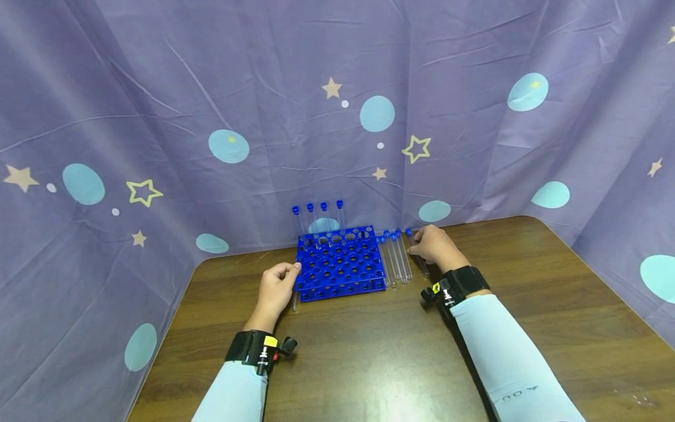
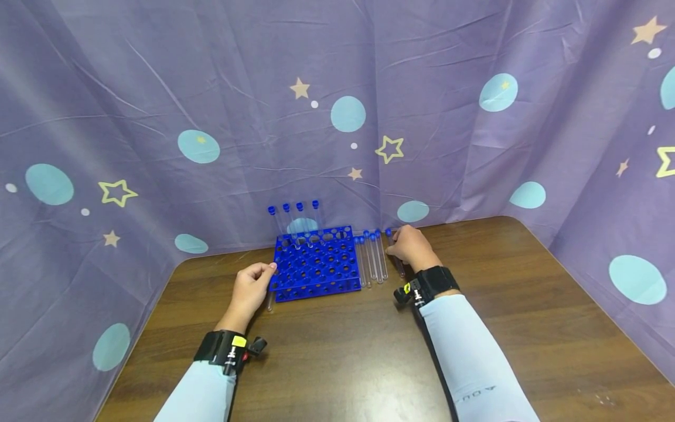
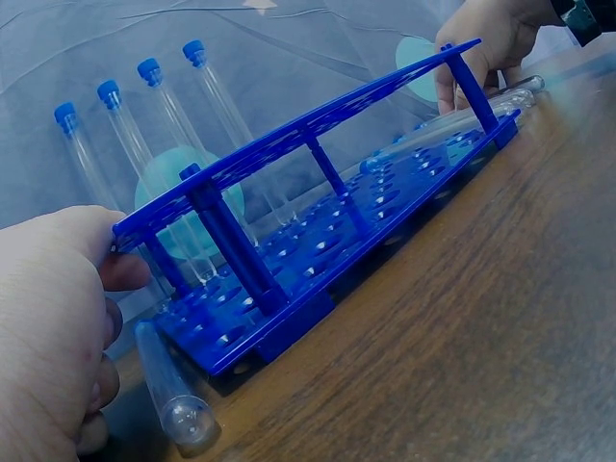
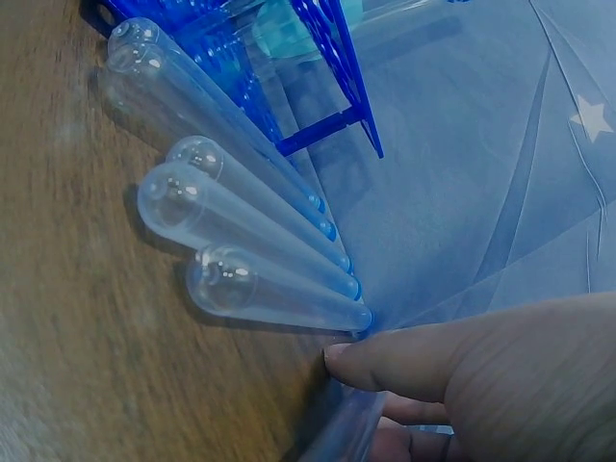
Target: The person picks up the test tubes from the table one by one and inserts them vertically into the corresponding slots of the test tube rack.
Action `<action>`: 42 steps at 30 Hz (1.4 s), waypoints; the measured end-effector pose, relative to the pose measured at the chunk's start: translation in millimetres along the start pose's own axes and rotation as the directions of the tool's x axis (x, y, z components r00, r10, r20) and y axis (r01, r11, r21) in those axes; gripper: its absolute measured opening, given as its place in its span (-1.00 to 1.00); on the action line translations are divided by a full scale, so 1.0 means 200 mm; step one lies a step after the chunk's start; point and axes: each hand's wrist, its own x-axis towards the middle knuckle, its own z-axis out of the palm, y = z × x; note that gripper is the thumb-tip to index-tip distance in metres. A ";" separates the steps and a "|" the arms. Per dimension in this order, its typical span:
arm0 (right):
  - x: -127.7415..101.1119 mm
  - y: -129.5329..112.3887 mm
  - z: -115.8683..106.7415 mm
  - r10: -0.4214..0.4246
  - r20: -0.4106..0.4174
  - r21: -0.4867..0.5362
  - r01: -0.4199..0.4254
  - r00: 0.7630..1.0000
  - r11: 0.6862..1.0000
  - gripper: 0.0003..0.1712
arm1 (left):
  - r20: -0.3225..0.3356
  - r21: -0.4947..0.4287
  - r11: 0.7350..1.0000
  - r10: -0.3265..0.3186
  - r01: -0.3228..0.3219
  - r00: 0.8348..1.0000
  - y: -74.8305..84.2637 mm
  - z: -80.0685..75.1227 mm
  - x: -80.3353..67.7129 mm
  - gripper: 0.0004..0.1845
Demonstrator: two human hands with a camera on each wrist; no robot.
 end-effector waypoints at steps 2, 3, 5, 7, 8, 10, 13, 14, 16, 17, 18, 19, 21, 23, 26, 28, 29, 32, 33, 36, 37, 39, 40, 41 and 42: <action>0.01 0.00 0.00 0.001 0.002 -0.003 -0.001 1.000 1.000 -0.33 | 0.000 0.000 1.000 0.001 -0.001 1.000 0.00 0.00 0.00 -0.64; 0.00 0.00 0.00 0.001 0.002 -0.005 -0.001 1.000 1.000 -0.33 | 0.001 0.000 1.000 0.001 -0.001 1.000 0.00 0.00 0.00 -0.64; 0.00 0.00 0.00 0.003 0.001 -0.005 -0.003 1.000 1.000 -0.33 | 0.002 0.003 1.000 0.000 0.000 1.000 0.00 0.00 0.00 -0.64; 0.00 0.00 -0.01 0.006 0.003 -0.003 -0.006 1.000 1.000 -0.33 | 0.004 0.003 1.000 -0.004 0.004 1.000 0.00 -0.01 0.01 -0.65; 0.00 -0.01 -0.01 0.005 0.005 0.001 -0.005 1.000 1.000 -0.33 | 0.006 0.003 1.000 -0.005 0.005 1.000 0.00 -0.01 0.01 -0.65; 0.00 -0.01 -0.01 0.008 0.005 0.008 -0.008 1.000 1.000 -0.33 | 0.006 0.004 1.000 -0.007 0.007 1.000 0.01 -0.01 0.01 -0.64; -0.01 0.00 -0.01 0.012 0.010 0.015 -0.012 1.000 1.000 -0.34 | 0.006 0.009 1.000 -0.008 0.008 1.000 0.00 -0.01 0.00 -0.63; -0.01 0.00 0.00 0.013 0.010 0.016 -0.013 1.000 1.000 -0.35 | 0.006 0.011 1.000 -0.009 0.009 1.000 0.00 -0.01 0.00 -0.64; 0.00 0.00 0.00 0.015 0.009 0.016 -0.015 1.000 1.000 -0.35 | 0.006 0.016 1.000 -0.012 0.012 1.000 0.00 -0.01 0.00 -0.64; 0.00 0.00 -0.01 0.015 0.009 0.014 -0.016 1.000 1.000 -0.35 | 0.007 0.018 1.000 -0.014 0.014 1.000 0.00 -0.01 0.00 -0.65; 0.00 0.00 -0.01 0.013 0.009 0.013 -0.013 1.000 1.000 -0.35 | 0.008 0.020 1.000 -0.016 0.016 1.000 0.01 -0.01 0.00 -0.65; 0.00 0.00 -0.01 0.011 0.009 0.011 -0.011 1.000 1.000 -0.35 | 0.008 0.022 1.000 -0.020 0.020 1.000 0.01 -0.01 0.00 -0.66; -0.01 0.00 -0.01 0.010 0.008 0.008 -0.010 1.000 1.000 -0.34 | 0.009 0.027 0.999 -0.025 0.024 1.000 0.00 0.00 0.00 -0.67; -0.01 0.00 -0.01 0.009 0.005 0.005 -0.009 1.000 1.000 -0.34 | 0.009 0.030 0.999 -0.025 0.025 1.000 0.00 0.00 0.00 -0.67; -0.01 0.00 0.00 0.008 -0.003 -0.002 -0.008 1.000 1.000 -0.35 | 0.009 0.028 0.999 -0.025 0.024 1.000 0.00 0.00 0.00 -0.66; -0.01 0.00 0.00 0.008 -0.008 -0.007 -0.008 1.000 1.000 -0.36 | 0.009 0.023 0.999 -0.023 0.022 1.000 0.00 0.00 0.00 -0.66; -0.01 -0.01 0.00 0.007 -0.009 -0.009 -0.007 1.000 1.000 -0.37 | 0.009 0.020 1.000 -0.023 0.022 1.000 0.00 0.00 0.00 -0.66; -0.02 -0.01 0.00 0.007 -0.008 -0.015 -0.007 1.000 1.000 -0.37 | 0.009 0.016 1.000 -0.018 0.018 1.000 -0.01 0.00 0.00 -0.66; -0.02 -0.01 0.00 0.006 -0.007 -0.017 -0.006 1.000 1.000 -0.37 | 0.009 0.015 1.000 -0.017 0.017 1.000 -0.01 0.00 0.00 -0.66; -0.02 -0.01 -0.01 0.006 -0.002 -0.025 -0.006 1.000 1.000 -0.37 | 0.010 0.011 1.000 -0.013 0.013 1.000 -0.01 0.00 0.00 -0.68; -0.02 -0.01 -0.01 0.007 -0.001 -0.028 -0.007 1.000 1.000 -0.37 | 0.010 0.009 1.000 -0.012 0.012 1.000 -0.01 0.00 0.00 -0.68; -0.02 -0.01 -0.01 0.006 0.001 -0.031 -0.006 1.000 1.000 -0.37 | 0.009 0.006 1.000 -0.010 0.010 1.000 -0.01 0.00 0.00 -0.68; -0.02 -0.01 -0.01 0.006 0.001 -0.033 -0.006 1.000 0.999 -0.38 | 0.009 0.007 1.000 -0.009 0.009 1.000 -0.01 0.00 0.00 -0.67; -0.02 -0.01 -0.01 0.006 0.002 -0.035 -0.006 1.000 0.999 -0.38 | 0.008 0.008 1.000 -0.006 0.006 1.000 -0.01 0.00 0.00 -0.67; -0.02 -0.01 -0.01 0.007 0.002 -0.035 -0.007 1.000 0.999 -0.40 | 0.007 0.008 1.000 -0.004 0.004 1.000 -0.01 0.00 0.00 -0.66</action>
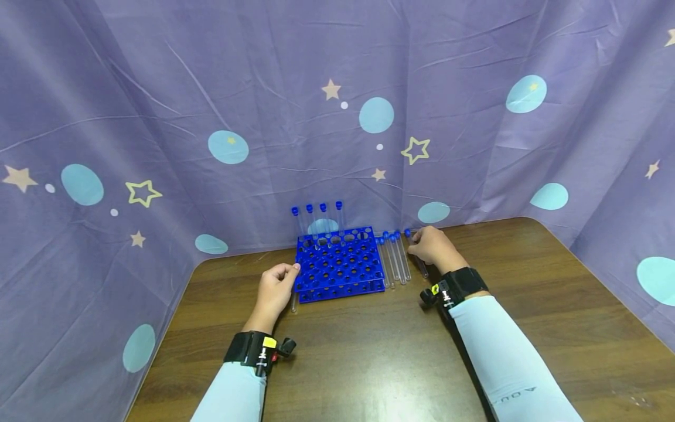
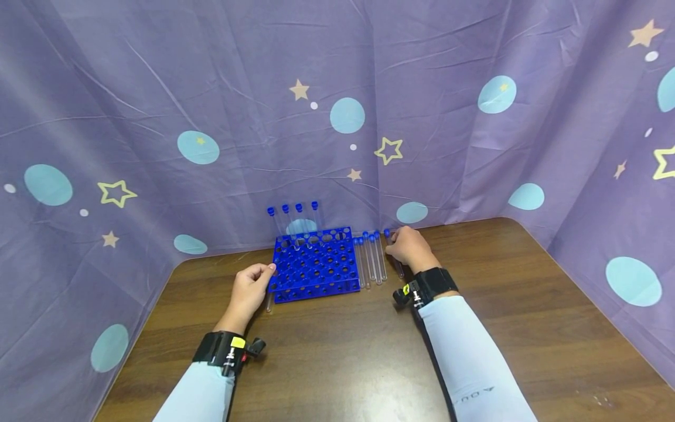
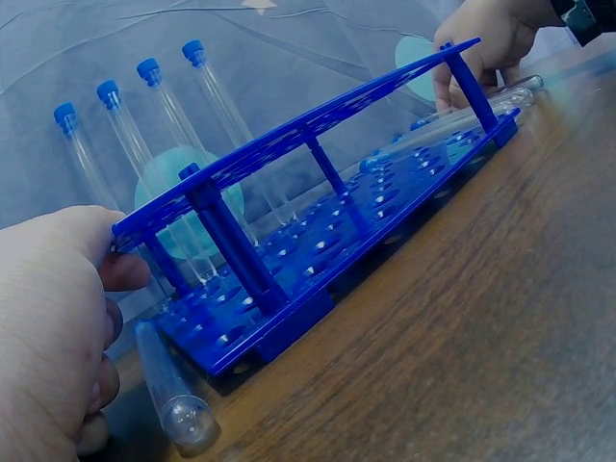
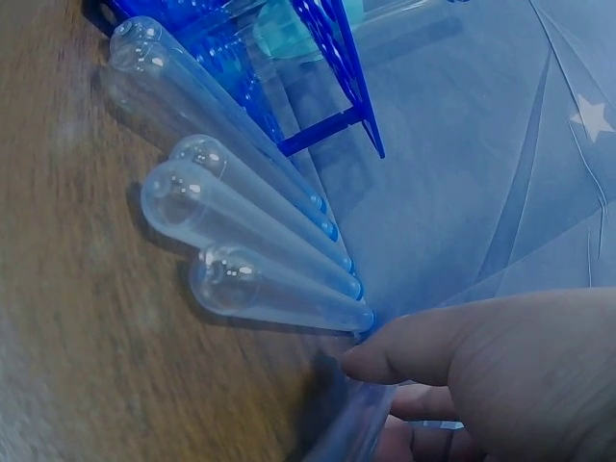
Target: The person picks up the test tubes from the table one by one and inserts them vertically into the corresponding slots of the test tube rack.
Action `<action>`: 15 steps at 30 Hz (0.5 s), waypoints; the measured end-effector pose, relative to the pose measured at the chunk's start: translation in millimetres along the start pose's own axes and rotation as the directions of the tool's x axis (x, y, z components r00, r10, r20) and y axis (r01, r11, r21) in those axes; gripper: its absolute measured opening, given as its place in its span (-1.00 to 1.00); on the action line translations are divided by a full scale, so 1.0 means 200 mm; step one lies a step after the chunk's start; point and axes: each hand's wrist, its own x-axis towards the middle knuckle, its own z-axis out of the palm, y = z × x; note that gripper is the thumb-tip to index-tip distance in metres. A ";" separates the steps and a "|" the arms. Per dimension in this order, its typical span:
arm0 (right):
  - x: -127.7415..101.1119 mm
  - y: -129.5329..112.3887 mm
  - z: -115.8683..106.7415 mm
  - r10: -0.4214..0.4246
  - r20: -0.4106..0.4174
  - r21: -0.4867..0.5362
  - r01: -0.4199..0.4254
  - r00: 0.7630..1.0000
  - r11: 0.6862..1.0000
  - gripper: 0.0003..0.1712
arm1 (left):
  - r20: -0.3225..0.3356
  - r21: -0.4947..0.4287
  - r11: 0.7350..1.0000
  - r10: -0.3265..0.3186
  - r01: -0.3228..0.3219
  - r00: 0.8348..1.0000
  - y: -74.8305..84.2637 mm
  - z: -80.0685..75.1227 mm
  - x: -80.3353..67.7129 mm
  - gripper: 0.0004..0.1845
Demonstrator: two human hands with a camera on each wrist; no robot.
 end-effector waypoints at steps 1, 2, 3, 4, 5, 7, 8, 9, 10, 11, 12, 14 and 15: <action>0.00 0.00 0.00 0.000 0.000 -0.002 0.000 1.000 1.000 -0.41 | -0.001 0.002 1.000 0.001 -0.001 1.000 0.00 0.00 0.00 -0.66; 0.00 0.00 0.00 -0.002 -0.001 -0.002 0.002 1.000 1.000 -0.42 | -0.001 0.004 1.000 0.001 -0.001 1.000 0.00 0.00 0.00 -0.66; 0.00 0.00 0.00 -0.004 -0.003 -0.001 0.004 1.000 1.000 -0.43 | -0.003 0.004 1.000 0.002 -0.002 1.000 0.00 0.00 0.00 -0.67; 0.00 0.00 0.00 -0.009 -0.009 -0.006 0.009 1.000 1.000 -0.45 | -0.003 0.005 1.000 0.003 -0.003 1.000 0.00 0.00 0.00 -0.67; 0.00 0.00 0.00 -0.017 -0.018 -0.013 0.017 1.000 1.000 -0.45 | -0.003 0.004 1.000 0.002 -0.002 1.000 0.00 0.00 0.00 -0.67; 0.00 0.01 0.00 -0.031 -0.042 -0.022 0.030 0.999 0.999 -0.46 | -0.003 0.001 1.000 0.003 -0.003 1.000 0.00 0.00 0.00 -0.67; 0.01 0.01 0.00 -0.039 -0.055 -0.023 0.037 0.998 0.999 -0.46 | -0.003 0.001 1.000 0.004 -0.004 1.000 0.00 0.00 0.00 -0.67; 0.01 0.01 0.00 -0.045 -0.067 -0.026 0.043 0.997 0.999 -0.46 | -0.002 0.001 1.000 0.006 -0.006 1.000 0.00 0.00 0.00 -0.67; 0.01 0.01 0.00 -0.052 -0.081 -0.029 0.049 0.995 0.998 -0.46 | -0.002 0.000 1.000 0.007 -0.007 1.000 0.00 0.00 0.00 -0.67; 0.01 0.01 0.00 -0.055 -0.092 -0.026 0.053 0.994 0.998 -0.46 | -0.002 0.000 1.000 0.009 -0.009 1.000 0.00 0.00 0.00 -0.66; 0.01 0.00 0.00 -0.057 -0.101 -0.018 0.056 0.993 0.998 -0.46 | -0.002 0.003 1.000 0.011 -0.011 1.000 0.00 0.00 0.00 -0.67; 0.01 0.00 0.00 -0.063 -0.112 -0.013 0.062 0.992 0.998 -0.45 | -0.003 0.004 1.000 0.012 -0.012 1.000 0.00 0.00 0.00 -0.67; 0.00 0.00 0.00 -0.065 -0.116 -0.011 0.064 0.991 0.998 -0.45 | -0.003 0.004 1.000 0.012 -0.012 1.000 0.00 0.00 0.00 -0.67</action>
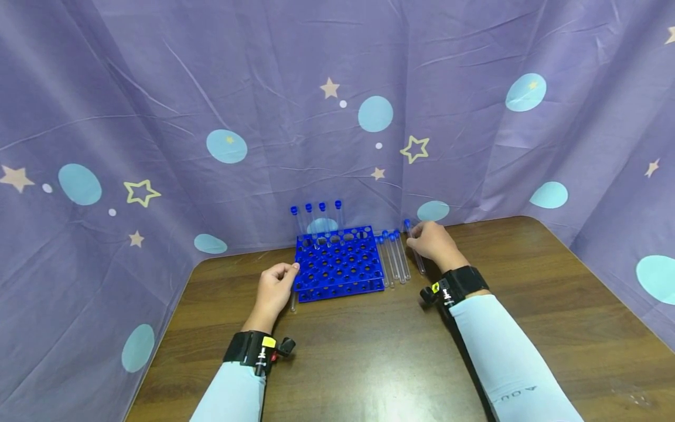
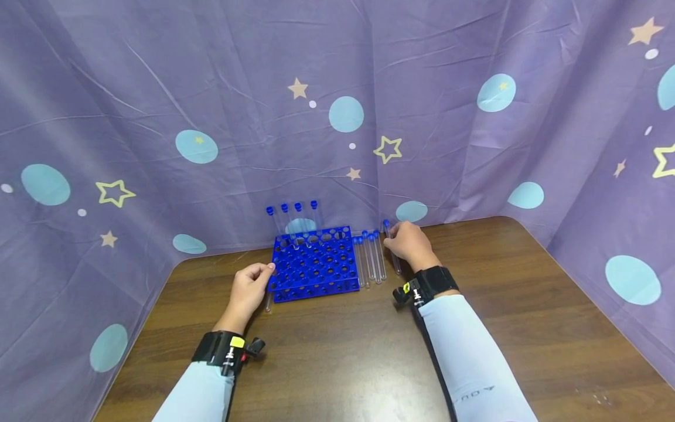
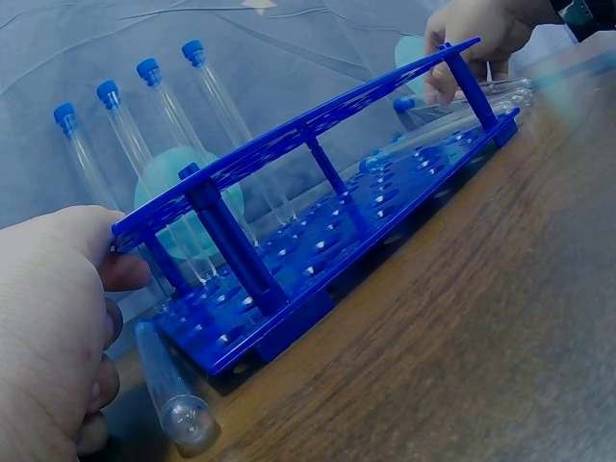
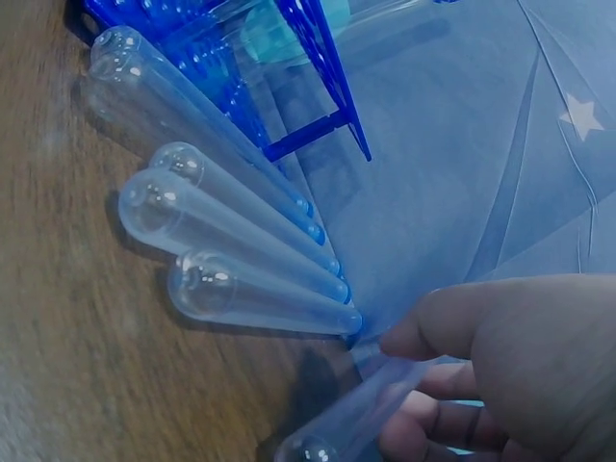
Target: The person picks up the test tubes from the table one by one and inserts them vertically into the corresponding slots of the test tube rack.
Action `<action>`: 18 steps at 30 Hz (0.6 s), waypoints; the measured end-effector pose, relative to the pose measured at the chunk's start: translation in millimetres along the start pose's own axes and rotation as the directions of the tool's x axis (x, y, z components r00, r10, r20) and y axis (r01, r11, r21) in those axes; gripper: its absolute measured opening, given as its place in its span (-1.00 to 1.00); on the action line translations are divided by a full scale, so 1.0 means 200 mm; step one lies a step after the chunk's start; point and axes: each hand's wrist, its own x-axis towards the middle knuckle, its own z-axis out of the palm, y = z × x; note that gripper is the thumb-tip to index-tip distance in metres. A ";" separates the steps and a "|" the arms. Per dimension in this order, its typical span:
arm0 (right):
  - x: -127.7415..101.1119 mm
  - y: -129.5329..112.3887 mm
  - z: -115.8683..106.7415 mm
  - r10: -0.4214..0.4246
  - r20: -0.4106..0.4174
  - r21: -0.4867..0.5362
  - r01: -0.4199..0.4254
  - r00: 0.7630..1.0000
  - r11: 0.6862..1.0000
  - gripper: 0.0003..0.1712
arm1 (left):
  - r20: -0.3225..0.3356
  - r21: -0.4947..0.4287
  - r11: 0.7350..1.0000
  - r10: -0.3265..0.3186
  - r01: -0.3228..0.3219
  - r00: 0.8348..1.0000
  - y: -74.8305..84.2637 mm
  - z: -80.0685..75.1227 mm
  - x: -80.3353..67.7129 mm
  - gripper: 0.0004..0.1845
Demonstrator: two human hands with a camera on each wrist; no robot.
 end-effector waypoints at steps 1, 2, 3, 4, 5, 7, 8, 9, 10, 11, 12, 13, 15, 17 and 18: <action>0.00 0.00 0.00 -0.004 -0.006 0.003 0.004 1.000 1.000 -0.44 | 0.000 0.001 1.000 0.000 0.000 1.000 0.00 0.00 0.00 -0.67; 0.00 -0.01 0.00 -0.007 -0.013 0.003 0.007 1.000 1.000 -0.44 | 0.001 0.002 1.000 -0.001 0.001 1.000 0.00 0.00 0.00 -0.67; 0.00 -0.01 0.00 -0.010 -0.019 0.004 0.010 1.000 1.000 -0.44 | 0.001 0.002 1.000 0.000 0.000 1.000 0.00 0.00 0.00 -0.67; 0.00 -0.01 0.00 -0.014 -0.025 0.006 0.014 1.000 1.000 -0.44 | 0.002 -0.001 1.000 0.000 0.000 1.000 0.00 0.00 0.00 -0.67; 0.00 -0.01 0.00 -0.016 -0.036 0.007 0.016 0.999 1.000 -0.44 | 0.003 0.000 1.000 0.000 0.000 1.000 0.00 0.00 0.00 -0.67; 0.00 -0.02 0.00 -0.021 -0.062 0.009 0.021 0.998 1.000 -0.45 | 0.004 -0.001 1.000 0.001 -0.001 1.000 0.00 -0.01 0.00 -0.67; 0.00 -0.02 0.00 -0.023 -0.076 0.010 0.024 0.997 1.000 -0.45 | 0.004 -0.001 1.000 0.002 -0.002 1.000 0.01 -0.01 0.00 -0.67; 0.00 -0.02 0.00 -0.027 -0.088 0.015 0.028 0.996 0.999 -0.46 | 0.004 -0.004 1.000 0.004 -0.004 1.000 0.01 -0.01 0.00 -0.67; 0.00 -0.02 -0.01 -0.031 -0.101 0.018 0.033 0.994 0.999 -0.47 | 0.003 -0.004 1.000 0.004 -0.004 1.000 0.01 -0.01 0.00 -0.67; 0.00 -0.02 -0.01 -0.036 -0.114 0.022 0.039 0.993 0.999 -0.48 | 0.003 -0.003 1.000 0.002 -0.002 1.000 0.01 -0.01 0.00 -0.66; 0.00 -0.02 -0.01 -0.041 -0.125 0.025 0.045 0.991 0.999 -0.50 | 0.002 -0.004 1.000 0.000 0.000 1.000 0.01 -0.01 0.00 -0.65; 0.00 -0.02 -0.01 -0.048 -0.134 0.028 0.052 0.990 0.998 -0.51 | 0.001 -0.006 1.000 0.003 -0.003 1.000 0.00 0.00 0.00 -0.64; 0.00 -0.02 -0.01 -0.062 -0.148 0.033 0.067 0.987 0.997 -0.53 | -0.004 -0.014 1.000 0.024 -0.024 1.000 0.00 0.00 0.00 -0.62; 0.00 -0.02 -0.01 -0.075 -0.155 0.038 0.082 0.985 0.996 -0.54 | -0.008 -0.039 0.997 0.062 -0.063 0.998 -0.03 0.00 0.01 -0.62; 0.00 -0.03 -0.01 -0.081 -0.156 0.039 0.088 0.984 0.995 -0.55 | -0.009 -0.049 0.996 0.075 -0.076 0.997 -0.03 0.00 0.01 -0.60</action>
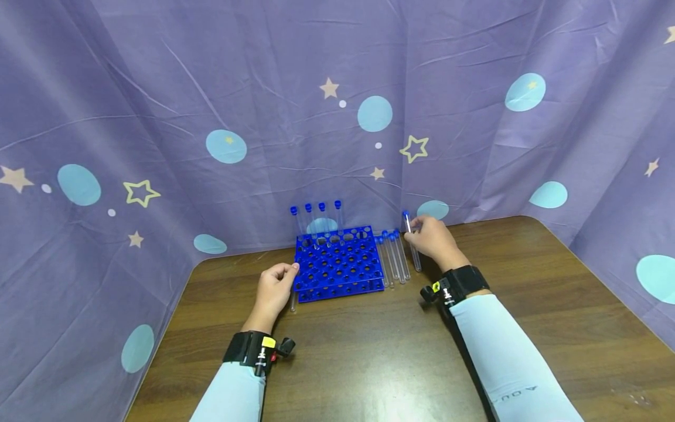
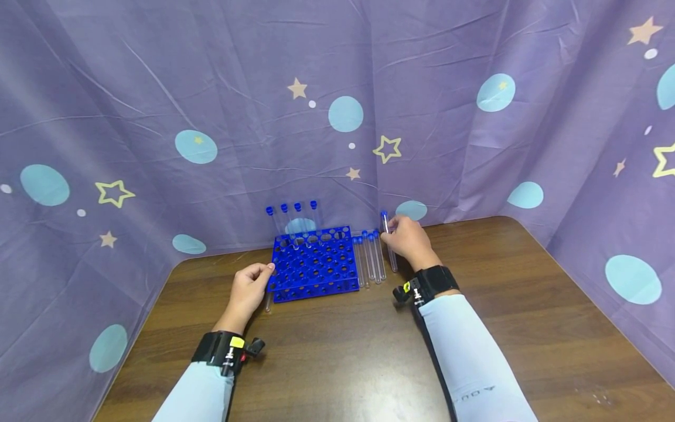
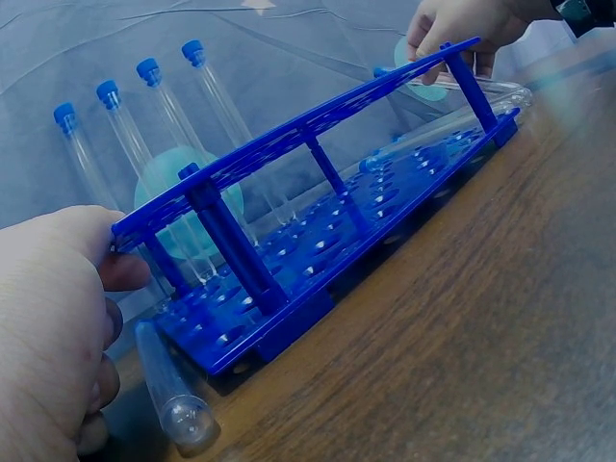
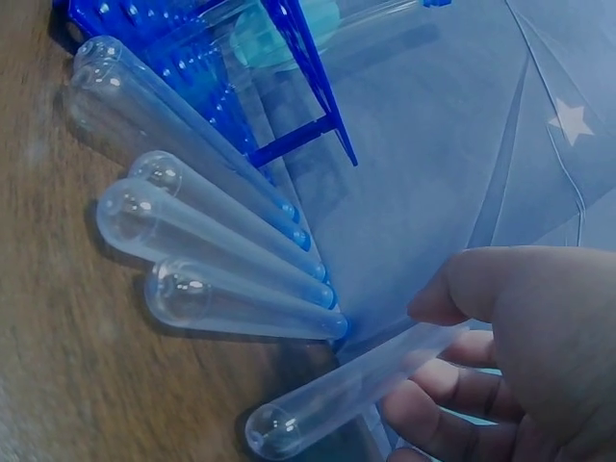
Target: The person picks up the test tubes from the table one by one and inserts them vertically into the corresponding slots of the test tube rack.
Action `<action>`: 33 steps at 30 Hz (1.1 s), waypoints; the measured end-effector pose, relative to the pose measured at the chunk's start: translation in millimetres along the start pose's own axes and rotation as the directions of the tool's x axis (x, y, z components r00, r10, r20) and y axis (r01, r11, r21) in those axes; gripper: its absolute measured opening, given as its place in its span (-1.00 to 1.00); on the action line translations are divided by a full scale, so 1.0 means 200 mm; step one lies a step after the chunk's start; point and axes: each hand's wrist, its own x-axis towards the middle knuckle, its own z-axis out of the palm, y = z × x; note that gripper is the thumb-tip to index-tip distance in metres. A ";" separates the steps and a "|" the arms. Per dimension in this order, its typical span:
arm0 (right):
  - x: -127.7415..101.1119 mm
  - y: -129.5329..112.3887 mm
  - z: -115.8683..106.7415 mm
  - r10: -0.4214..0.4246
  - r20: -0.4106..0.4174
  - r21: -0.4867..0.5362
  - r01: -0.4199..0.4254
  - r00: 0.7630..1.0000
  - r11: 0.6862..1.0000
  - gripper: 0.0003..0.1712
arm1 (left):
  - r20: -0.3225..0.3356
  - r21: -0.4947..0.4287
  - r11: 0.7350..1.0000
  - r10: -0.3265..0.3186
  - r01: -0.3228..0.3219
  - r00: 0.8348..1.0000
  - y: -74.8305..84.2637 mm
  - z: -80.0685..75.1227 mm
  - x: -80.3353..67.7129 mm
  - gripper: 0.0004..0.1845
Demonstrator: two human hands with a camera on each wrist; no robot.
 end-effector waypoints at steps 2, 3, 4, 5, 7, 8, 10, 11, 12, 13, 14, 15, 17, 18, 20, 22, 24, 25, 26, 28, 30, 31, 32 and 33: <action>0.00 0.00 0.00 -0.015 -0.006 0.008 0.015 1.000 1.000 -0.55 | 0.001 -0.009 1.000 0.017 -0.017 1.000 0.00 0.00 0.00 -0.61; 0.00 0.00 0.00 -0.022 -0.013 0.016 0.022 1.000 1.000 -0.56 | 0.001 -0.005 1.000 0.010 -0.010 1.000 0.00 0.00 0.00 -0.61; 0.00 0.00 0.00 -0.028 -0.021 0.021 0.028 0.999 0.999 -0.56 | 0.002 -0.003 1.000 0.002 -0.002 1.000 0.00 0.00 0.00 -0.62; 0.00 0.00 -0.01 -0.034 -0.032 0.026 0.035 0.999 0.999 -0.57 | 0.002 0.002 1.000 -0.005 0.005 1.000 0.00 0.00 0.00 -0.62; 0.00 -0.01 -0.01 -0.047 -0.060 0.037 0.049 0.997 0.998 -0.59 | 0.003 0.031 0.999 -0.045 0.045 0.999 0.02 0.00 -0.01 -0.63; 0.00 -0.01 -0.01 -0.051 -0.073 0.042 0.055 0.996 0.998 -0.60 | 0.001 0.036 0.998 -0.053 0.053 0.999 0.02 0.00 -0.01 -0.63; 0.00 -0.02 -0.01 -0.058 -0.098 0.050 0.063 0.994 0.997 -0.61 | -0.004 0.041 0.997 -0.065 0.065 0.998 0.03 0.00 -0.01 -0.64; 0.00 -0.02 -0.02 -0.061 -0.109 0.053 0.068 0.992 0.996 -0.60 | -0.007 0.042 0.997 -0.068 0.068 0.998 0.03 0.00 -0.01 -0.65; 0.00 -0.02 -0.02 -0.064 -0.119 0.056 0.072 0.991 0.996 -0.60 | -0.010 0.042 0.997 -0.070 0.070 0.998 0.03 0.00 -0.01 -0.65; 0.00 -0.02 -0.02 -0.066 -0.127 0.061 0.074 0.990 0.995 -0.59 | -0.012 0.044 0.997 -0.071 0.071 0.997 0.03 0.00 -0.01 -0.66; 0.00 -0.02 -0.02 -0.069 -0.135 0.064 0.078 0.988 0.995 -0.58 | -0.014 0.039 0.997 -0.068 0.069 0.998 0.03 0.00 -0.01 -0.66; 0.00 -0.03 -0.02 -0.072 -0.142 0.068 0.083 0.987 0.994 -0.57 | -0.015 0.036 0.997 -0.066 0.066 0.998 0.03 0.00 -0.01 -0.66; 0.00 -0.03 -0.02 -0.077 -0.154 0.076 0.090 0.985 0.993 -0.57 | -0.015 0.026 0.998 -0.060 0.061 0.998 0.03 0.00 -0.01 -0.68; 0.00 -0.03 -0.02 -0.079 -0.161 0.081 0.093 0.984 0.992 -0.57 | -0.014 0.024 0.998 -0.058 0.058 0.998 0.03 0.00 -0.01 -0.68; 0.00 -0.03 -0.03 -0.083 -0.172 0.091 0.100 0.982 0.991 -0.58 | -0.014 0.015 0.998 -0.053 0.053 0.999 0.03 0.00 0.00 -0.69; 0.00 -0.04 -0.03 -0.088 -0.180 0.102 0.107 0.980 0.989 -0.59 | -0.012 0.017 0.999 -0.051 0.051 0.999 0.03 0.00 0.00 -0.70; 0.00 -0.04 -0.02 -0.091 -0.183 0.113 0.113 0.979 0.987 -0.59 | -0.010 0.019 0.998 -0.053 0.053 0.999 0.03 0.00 0.00 -0.71; 0.00 -0.04 -0.02 -0.091 -0.183 0.118 0.114 0.979 0.986 -0.59 | -0.009 0.018 0.998 -0.053 0.053 0.999 0.03 0.00 0.00 -0.71; 0.00 -0.04 -0.02 -0.092 -0.184 0.124 0.116 0.979 0.986 -0.59 | -0.008 0.019 0.998 -0.055 0.055 0.998 0.03 0.00 0.00 -0.71; 0.00 -0.04 -0.02 -0.096 -0.189 0.133 0.122 0.977 0.984 -0.59 | -0.006 0.021 0.998 -0.060 0.060 0.998 0.03 0.00 0.00 -0.71; 0.00 -0.04 -0.02 -0.105 -0.198 0.138 0.134 0.975 0.981 -0.59 | -0.004 0.021 0.998 -0.063 0.063 0.998 0.03 0.00 0.00 -0.71; 0.00 -0.04 -0.02 -0.111 -0.205 0.138 0.141 0.972 0.980 -0.60 | -0.003 0.021 0.998 -0.064 0.064 0.998 0.03 0.00 0.00 -0.71; 0.00 -0.04 -0.02 -0.118 -0.212 0.140 0.149 0.970 0.979 -0.60 | -0.001 0.022 0.997 -0.067 0.067 0.998 0.03 0.00 0.00 -0.71; 0.00 -0.04 -0.02 -0.125 -0.219 0.139 0.158 0.968 0.978 -0.61 | 0.000 0.021 0.997 -0.070 0.070 0.998 0.03 0.00 0.00 -0.71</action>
